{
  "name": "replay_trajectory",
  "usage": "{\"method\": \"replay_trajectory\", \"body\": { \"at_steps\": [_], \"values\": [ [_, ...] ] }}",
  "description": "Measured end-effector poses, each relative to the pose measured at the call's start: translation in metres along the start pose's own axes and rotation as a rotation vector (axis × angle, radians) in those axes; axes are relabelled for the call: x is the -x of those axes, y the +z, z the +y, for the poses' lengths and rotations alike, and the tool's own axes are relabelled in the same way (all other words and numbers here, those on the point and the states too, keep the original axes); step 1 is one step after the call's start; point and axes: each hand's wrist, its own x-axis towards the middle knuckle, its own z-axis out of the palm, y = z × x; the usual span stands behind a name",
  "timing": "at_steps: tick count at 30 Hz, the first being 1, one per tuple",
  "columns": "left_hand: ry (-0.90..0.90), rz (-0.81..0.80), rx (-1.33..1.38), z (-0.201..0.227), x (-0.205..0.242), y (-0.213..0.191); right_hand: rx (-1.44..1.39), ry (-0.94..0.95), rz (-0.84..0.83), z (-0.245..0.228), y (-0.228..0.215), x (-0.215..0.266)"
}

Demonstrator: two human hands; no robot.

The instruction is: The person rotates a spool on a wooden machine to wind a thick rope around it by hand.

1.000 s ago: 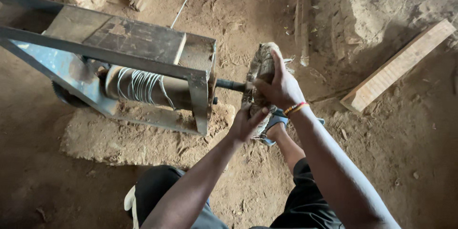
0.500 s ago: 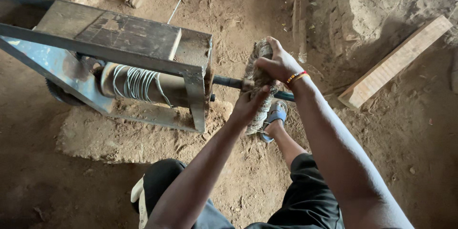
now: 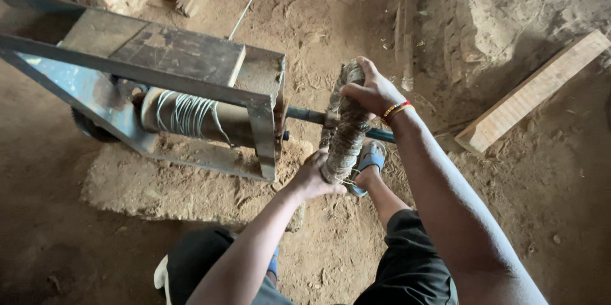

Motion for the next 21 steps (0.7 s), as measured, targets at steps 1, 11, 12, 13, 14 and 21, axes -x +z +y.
{"method": "replay_trajectory", "body": {
  "at_steps": [1, 11, 12, 13, 14, 21],
  "values": [
    [-0.044, -0.007, 0.039, -0.005, -0.004, 0.002, 0.044, -0.063, 0.032, 0.0, 0.001, -0.002],
    [-0.094, -0.099, 0.025, 0.005, -0.018, 0.006, -0.054, -0.001, -0.054, 0.004, -0.004, -0.03],
    [-0.047, -0.073, 0.035, 0.008, -0.016, 0.005, -0.07, 0.066, -0.076, 0.002, -0.004, -0.031],
    [-0.036, -0.067, 0.053, 0.011, -0.014, 0.004, -0.086, 0.132, -0.099, -0.001, -0.006, -0.032],
    [-0.021, -0.059, 0.069, 0.015, -0.012, 0.001, -0.101, 0.196, -0.117, -0.004, -0.009, -0.033],
    [-0.059, 0.044, 0.206, 0.035, -0.007, -0.016, -0.118, 0.233, -0.219, -0.014, -0.017, -0.051]
  ]
}}
